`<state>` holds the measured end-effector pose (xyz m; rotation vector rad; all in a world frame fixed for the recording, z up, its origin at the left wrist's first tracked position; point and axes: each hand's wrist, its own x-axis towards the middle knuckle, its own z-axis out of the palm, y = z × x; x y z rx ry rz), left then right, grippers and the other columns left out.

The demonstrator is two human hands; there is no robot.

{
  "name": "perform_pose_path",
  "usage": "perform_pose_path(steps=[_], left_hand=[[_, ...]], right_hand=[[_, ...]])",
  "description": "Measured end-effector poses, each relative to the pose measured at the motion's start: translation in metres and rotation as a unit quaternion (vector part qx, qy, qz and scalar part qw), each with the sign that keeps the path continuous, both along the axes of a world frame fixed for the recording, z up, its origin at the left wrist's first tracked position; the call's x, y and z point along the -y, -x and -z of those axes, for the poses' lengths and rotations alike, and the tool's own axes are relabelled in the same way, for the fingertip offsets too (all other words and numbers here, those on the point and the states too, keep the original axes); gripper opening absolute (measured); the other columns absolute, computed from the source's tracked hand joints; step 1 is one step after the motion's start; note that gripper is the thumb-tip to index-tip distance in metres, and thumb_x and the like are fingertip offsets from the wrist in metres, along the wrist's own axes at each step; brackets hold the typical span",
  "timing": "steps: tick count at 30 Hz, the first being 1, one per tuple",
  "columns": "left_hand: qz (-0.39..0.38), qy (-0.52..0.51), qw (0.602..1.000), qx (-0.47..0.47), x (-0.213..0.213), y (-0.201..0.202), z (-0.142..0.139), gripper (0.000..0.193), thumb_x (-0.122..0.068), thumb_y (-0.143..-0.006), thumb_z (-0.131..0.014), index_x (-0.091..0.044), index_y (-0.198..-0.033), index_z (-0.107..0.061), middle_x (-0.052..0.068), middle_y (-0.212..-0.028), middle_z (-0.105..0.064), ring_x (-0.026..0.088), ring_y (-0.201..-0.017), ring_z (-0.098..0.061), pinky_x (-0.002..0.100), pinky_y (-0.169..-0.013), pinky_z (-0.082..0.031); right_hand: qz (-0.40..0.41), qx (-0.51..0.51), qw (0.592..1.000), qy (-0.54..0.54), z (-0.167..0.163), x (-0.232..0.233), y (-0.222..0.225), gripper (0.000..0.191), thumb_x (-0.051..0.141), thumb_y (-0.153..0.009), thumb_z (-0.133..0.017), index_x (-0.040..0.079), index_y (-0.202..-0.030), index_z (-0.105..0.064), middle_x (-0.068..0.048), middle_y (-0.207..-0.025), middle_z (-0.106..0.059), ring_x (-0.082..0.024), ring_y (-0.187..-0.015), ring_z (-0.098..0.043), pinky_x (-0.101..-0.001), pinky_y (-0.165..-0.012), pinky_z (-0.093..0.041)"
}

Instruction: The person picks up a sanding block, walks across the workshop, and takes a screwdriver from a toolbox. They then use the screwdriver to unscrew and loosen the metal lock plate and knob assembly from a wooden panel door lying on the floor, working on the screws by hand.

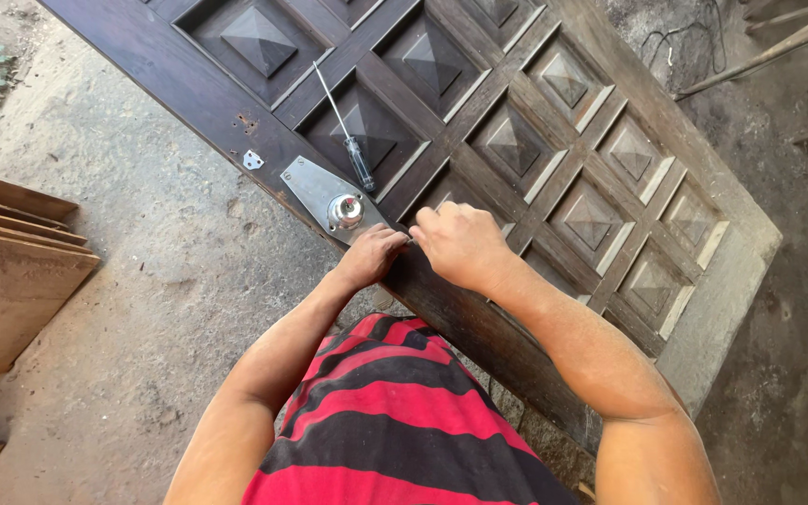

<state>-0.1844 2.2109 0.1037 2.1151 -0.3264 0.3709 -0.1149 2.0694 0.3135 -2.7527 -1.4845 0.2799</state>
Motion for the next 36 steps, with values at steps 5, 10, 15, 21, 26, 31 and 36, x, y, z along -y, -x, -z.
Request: perform_pose_path(steps=[5,10,15,21,26,31,36], left_hand=[[-0.047,-0.026,0.998,0.031,0.012,0.002,0.0,0.01,-0.01,-0.088,-0.064,-0.008,-0.097,-0.06,0.013,-0.086,-0.061,0.035,-0.089,-0.059,0.046,-0.08,-0.049],[-0.078,-0.055,0.995,0.022,0.017,0.003,-0.004,0.018,-0.023,-0.094,-0.068,-0.008,-0.094,-0.057,0.012,-0.085,-0.06,0.035,-0.087,-0.059,0.047,-0.077,-0.049],[-0.09,-0.073,0.993,0.013,0.021,0.004,-0.006,0.019,-0.025,-0.093,-0.069,-0.009,-0.094,-0.058,0.012,-0.086,-0.061,0.035,-0.088,-0.06,0.047,-0.076,-0.049],[-0.096,-0.151,0.984,0.02,0.021,0.007,-0.007,0.017,-0.027,-0.095,-0.067,-0.011,-0.096,-0.062,0.008,-0.087,-0.062,0.031,-0.093,-0.06,0.048,-0.088,-0.044],[-0.115,-0.207,0.97,0.059,0.018,0.017,-0.007,0.015,-0.02,-0.089,-0.067,-0.012,-0.102,-0.067,0.006,-0.097,-0.063,0.028,-0.104,-0.058,0.05,-0.105,-0.04],[-0.145,-0.152,0.976,0.055,0.024,0.023,-0.006,0.014,-0.02,-0.089,-0.069,-0.008,-0.095,-0.066,0.009,-0.112,-0.063,0.03,-0.111,-0.057,0.051,-0.109,-0.039],[-0.135,-0.144,0.979,0.044,0.022,0.024,-0.006,0.016,-0.021,-0.087,-0.072,-0.008,-0.094,-0.066,0.009,-0.112,-0.063,0.031,-0.112,-0.056,0.05,-0.107,-0.039]], right_hand=[[-0.167,-0.014,0.979,-0.116,-0.009,0.011,-0.003,0.016,0.018,-0.088,-0.062,0.015,-0.103,-0.067,-0.016,-0.096,-0.06,-0.039,-0.087,-0.065,-0.0485,-0.075,-0.055],[0.073,-0.005,0.997,0.037,-0.003,0.008,0.005,0.044,0.043,-0.1,-0.068,0.004,-0.119,-0.057,-0.017,-0.097,-0.058,-0.039,-0.09,-0.062,-0.0507,-0.076,-0.052],[-0.047,0.037,0.994,-0.087,-0.001,0.016,0.003,0.019,0.026,-0.092,-0.068,0.011,-0.1,-0.062,-0.017,-0.099,-0.057,-0.04,-0.091,-0.064,-0.0517,-0.077,-0.053],[-0.011,-0.041,0.993,-0.105,-0.005,0.023,0.002,0.029,0.024,-0.095,-0.067,0.005,-0.116,-0.061,-0.021,-0.101,-0.057,-0.044,-0.087,-0.063,-0.0567,-0.075,-0.051],[0.058,-0.024,0.998,-0.02,-0.008,0.016,0.008,0.027,0.033,-0.1,-0.066,0.008,-0.105,-0.059,-0.018,-0.093,-0.061,-0.043,-0.089,-0.066,-0.0544,-0.078,-0.053],[-0.148,0.085,0.973,-0.153,-0.016,0.02,0.011,0.016,0.012,-0.084,-0.065,0.015,-0.097,-0.059,-0.017,-0.094,-0.059,-0.039,-0.088,-0.067,-0.0501,-0.079,-0.055],[0.085,0.006,0.996,0.039,-0.011,0.013,0.018,0.046,0.047,-0.101,-0.068,0.005,-0.113,-0.055,-0.018,-0.101,-0.056,-0.039,-0.092,-0.062,-0.0501,-0.08,-0.051]])
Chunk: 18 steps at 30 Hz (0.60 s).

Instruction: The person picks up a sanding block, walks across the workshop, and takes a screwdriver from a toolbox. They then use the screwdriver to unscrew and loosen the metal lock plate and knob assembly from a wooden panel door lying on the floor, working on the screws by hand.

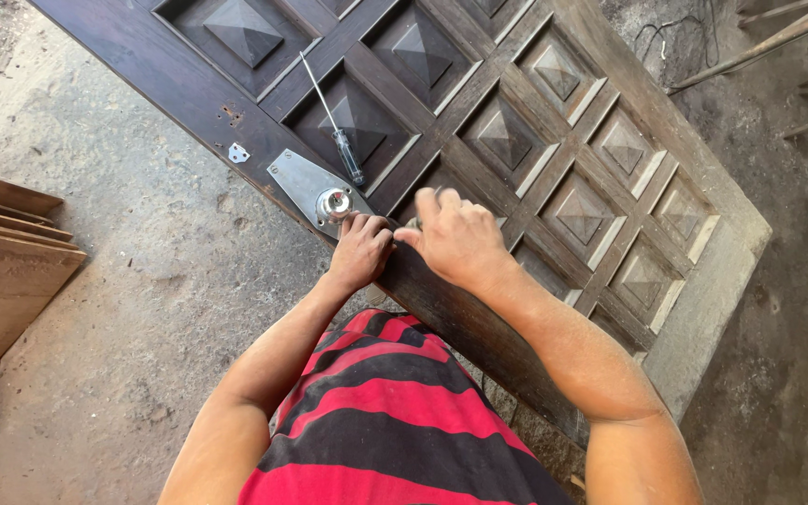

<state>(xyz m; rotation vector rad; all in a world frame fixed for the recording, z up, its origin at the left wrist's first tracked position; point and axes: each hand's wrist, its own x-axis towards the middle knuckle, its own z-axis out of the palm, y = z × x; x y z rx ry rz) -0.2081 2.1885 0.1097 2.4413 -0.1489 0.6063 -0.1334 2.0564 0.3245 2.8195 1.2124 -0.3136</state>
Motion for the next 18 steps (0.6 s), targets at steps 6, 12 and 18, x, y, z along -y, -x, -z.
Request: perform_pose_path(steps=[6,12,18], left_hand=[[-0.001,0.018,1.0,-0.002,-0.0003,0.0026,-0.0009,0.019,-0.02,-0.085,-0.074,-0.007,-0.097,-0.066,0.009,-0.114,-0.063,0.032,-0.112,-0.056,0.049,-0.106,-0.039],[-0.008,0.024,1.0,0.002,0.0043,0.0034,-0.0014,0.02,-0.021,-0.085,-0.075,-0.01,-0.1,-0.067,0.008,-0.113,-0.062,0.032,-0.112,-0.056,0.051,-0.108,-0.038],[-0.009,0.019,1.0,-0.001,0.0053,0.0046,-0.0026,0.021,-0.022,-0.086,-0.075,-0.008,-0.1,-0.068,0.009,-0.114,-0.062,0.033,-0.113,-0.055,0.051,-0.108,-0.038]], right_hand=[[-0.21,0.049,0.956,-0.2,-0.0027,0.0037,-0.0024,0.021,0.017,-0.095,-0.065,0.018,-0.114,-0.059,-0.015,-0.101,-0.059,-0.035,-0.096,-0.061,-0.0464,-0.085,-0.052],[-0.038,0.051,0.994,-0.085,-0.0052,0.0055,-0.0012,0.06,0.038,-0.089,-0.075,-0.002,-0.13,-0.054,-0.019,-0.098,-0.057,-0.04,-0.092,-0.058,-0.0519,-0.077,-0.047],[-0.214,-0.014,0.949,-0.229,-0.0078,0.009,-0.0014,0.031,0.014,-0.091,-0.064,0.02,-0.122,-0.061,-0.014,-0.105,-0.061,-0.035,-0.098,-0.061,-0.045,-0.087,-0.05]])
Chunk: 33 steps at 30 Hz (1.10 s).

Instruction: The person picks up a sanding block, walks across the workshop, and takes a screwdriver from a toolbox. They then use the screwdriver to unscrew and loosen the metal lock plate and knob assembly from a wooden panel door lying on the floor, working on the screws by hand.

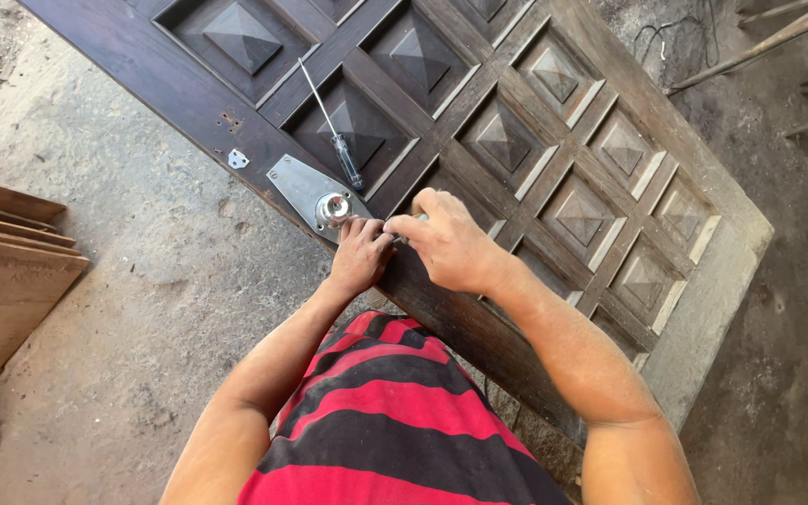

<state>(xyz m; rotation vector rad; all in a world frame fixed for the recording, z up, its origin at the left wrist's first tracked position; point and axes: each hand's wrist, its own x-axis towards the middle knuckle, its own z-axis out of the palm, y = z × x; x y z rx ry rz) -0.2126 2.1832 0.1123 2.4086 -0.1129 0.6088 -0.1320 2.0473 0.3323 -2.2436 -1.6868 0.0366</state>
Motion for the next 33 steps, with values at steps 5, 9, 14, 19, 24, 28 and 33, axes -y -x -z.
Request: perform_pose_path(steps=[5,9,14,19,24,28,33], left_hand=[[0.003,0.001,1.0,-0.009,0.002,0.001,0.0,0.02,-0.022,-0.085,-0.075,-0.008,-0.097,-0.069,0.008,-0.115,-0.062,0.033,-0.113,-0.055,0.051,-0.109,-0.038],[0.007,0.012,1.0,-0.007,0.001,0.002,-0.001,0.017,-0.02,-0.087,-0.074,-0.009,-0.099,-0.07,0.008,-0.115,-0.062,0.032,-0.113,-0.055,0.05,-0.11,-0.037],[0.009,0.008,0.999,-0.03,0.0,0.003,-0.004,0.016,-0.021,-0.086,-0.074,-0.01,-0.096,-0.07,0.008,-0.115,-0.063,0.033,-0.113,-0.054,0.049,-0.105,-0.039],[0.006,0.008,1.0,-0.019,0.001,0.003,-0.006,0.017,-0.021,-0.086,-0.074,-0.009,-0.095,-0.068,0.008,-0.116,-0.062,0.033,-0.113,-0.054,0.048,-0.103,-0.039],[-0.002,0.012,0.999,-0.035,0.001,0.004,-0.012,0.023,-0.022,-0.084,-0.076,-0.006,-0.097,-0.064,0.009,-0.118,-0.062,0.033,-0.114,-0.054,0.047,-0.104,-0.039],[-0.003,0.012,1.0,-0.018,0.001,0.002,-0.021,0.024,-0.021,-0.085,-0.076,-0.009,-0.102,-0.066,0.008,-0.118,-0.062,0.033,-0.113,-0.053,0.047,-0.105,-0.039],[0.021,0.004,1.0,0.02,-0.006,0.001,-0.02,0.024,-0.019,-0.086,-0.073,-0.011,-0.107,-0.068,0.01,-0.12,-0.061,0.035,-0.117,-0.052,0.051,-0.106,-0.037]], right_hand=[[0.117,0.029,0.989,0.09,-0.002,0.002,0.0,0.046,0.03,-0.093,-0.071,0.004,-0.128,-0.057,-0.016,-0.099,-0.06,-0.039,-0.094,-0.058,-0.0512,-0.082,-0.047],[0.079,0.023,0.994,0.069,-0.009,0.0,0.001,0.031,0.019,-0.095,-0.071,0.013,-0.124,-0.061,-0.013,-0.099,-0.06,-0.037,-0.096,-0.059,-0.0502,-0.086,-0.048],[0.057,0.014,0.998,0.02,-0.026,-0.006,0.006,0.05,0.017,-0.08,-0.07,0.007,-0.127,-0.056,-0.018,-0.107,-0.063,-0.039,-0.1,-0.061,-0.0503,-0.086,-0.048],[0.24,-0.002,0.936,0.256,-0.026,-0.01,0.013,0.049,0.036,-0.102,-0.065,0.011,-0.141,-0.049,-0.016,-0.104,-0.06,-0.039,-0.099,-0.063,-0.0494,-0.087,-0.051],[0.03,0.058,0.997,0.041,-0.015,-0.001,0.014,0.047,0.006,-0.079,-0.064,0.017,-0.124,-0.059,-0.01,-0.107,-0.06,-0.036,-0.094,-0.065,-0.0485,-0.084,-0.052],[0.157,0.005,0.975,0.16,-0.013,-0.001,0.009,0.032,0.027,-0.094,-0.073,0.007,-0.115,-0.058,-0.018,-0.106,-0.057,-0.038,-0.093,-0.063,-0.0477,-0.079,-0.051],[-0.023,0.006,1.0,0.016,-0.012,0.004,0.003,0.041,0.003,-0.078,-0.066,0.014,-0.117,-0.061,-0.009,-0.112,-0.064,-0.037,-0.098,-0.066,-0.0479,-0.084,-0.055]])
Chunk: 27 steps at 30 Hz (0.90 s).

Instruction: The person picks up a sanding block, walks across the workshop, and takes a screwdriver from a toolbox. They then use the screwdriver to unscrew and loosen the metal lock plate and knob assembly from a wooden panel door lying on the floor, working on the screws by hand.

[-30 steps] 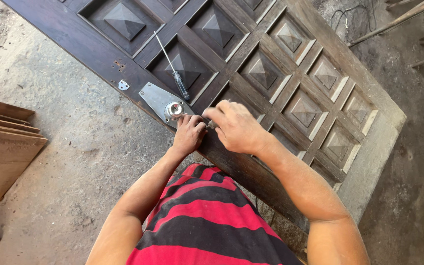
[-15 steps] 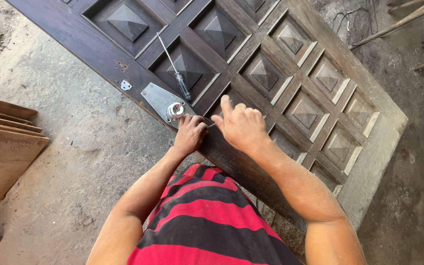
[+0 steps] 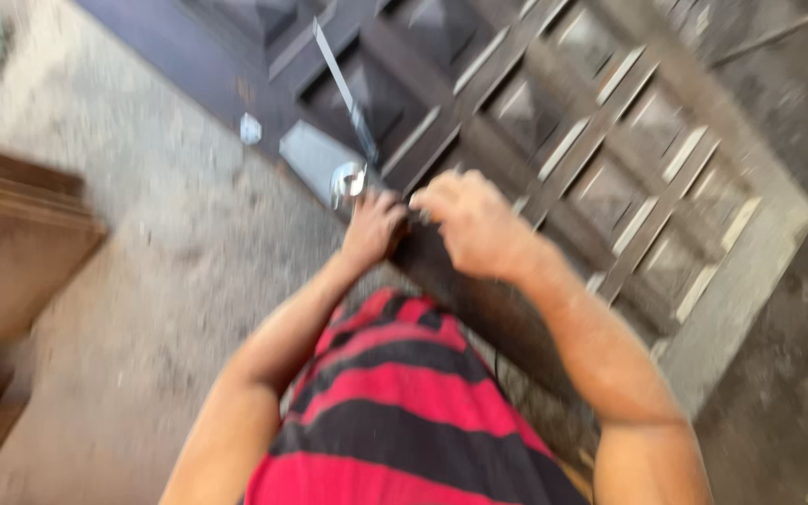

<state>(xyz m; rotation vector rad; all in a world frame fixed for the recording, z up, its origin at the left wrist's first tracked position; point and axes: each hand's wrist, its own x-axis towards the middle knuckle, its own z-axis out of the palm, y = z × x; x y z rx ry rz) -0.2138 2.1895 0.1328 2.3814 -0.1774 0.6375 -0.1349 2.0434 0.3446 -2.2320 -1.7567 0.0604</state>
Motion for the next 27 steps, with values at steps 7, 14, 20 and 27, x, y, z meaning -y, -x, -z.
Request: perform_pose_path(steps=[7,14,20,27], left_hand=[[0.051,0.031,0.998,-0.027,-0.006,0.002,0.026,0.016,-0.019,-0.095,-0.07,-0.01,-0.107,-0.073,0.007,-0.119,-0.062,0.031,-0.117,-0.052,0.046,-0.105,-0.037],[0.027,0.04,0.994,-0.093,0.003,0.0,0.05,0.007,-0.017,-0.094,-0.072,-0.011,-0.096,-0.071,0.004,-0.118,-0.062,0.028,-0.117,-0.053,0.047,-0.107,-0.037],[0.024,0.044,0.997,-0.063,0.008,0.0,0.061,0.01,-0.017,-0.096,-0.07,-0.012,-0.104,-0.074,0.005,-0.119,-0.061,0.03,-0.117,-0.052,0.047,-0.106,-0.036],[0.014,0.047,0.995,-0.082,0.009,-0.001,0.069,0.004,-0.016,-0.095,-0.071,-0.012,-0.096,-0.07,0.004,-0.118,-0.061,0.03,-0.116,-0.053,0.048,-0.105,-0.036]], right_hand=[[0.121,-0.089,0.988,0.036,0.011,0.012,0.003,0.026,0.009,-0.1,-0.075,0.006,-0.124,-0.064,-0.016,-0.116,-0.062,-0.039,-0.102,-0.066,-0.0469,-0.085,-0.054],[0.153,-0.06,0.982,0.097,0.006,0.007,0.007,0.042,0.015,-0.089,-0.082,0.002,-0.125,-0.065,-0.019,-0.112,-0.061,-0.042,-0.093,-0.067,-0.0495,-0.077,-0.055],[0.03,-0.028,0.999,-0.029,0.01,0.015,0.009,0.03,-0.003,-0.083,-0.07,0.002,-0.111,-0.062,-0.016,-0.12,-0.062,-0.04,-0.104,-0.066,-0.0458,-0.087,-0.057],[0.132,-0.07,0.988,0.036,0.009,0.035,0.013,0.017,0.002,-0.098,-0.076,0.003,-0.114,-0.069,-0.012,-0.119,-0.065,-0.033,-0.106,-0.069,-0.043,-0.09,-0.058]])
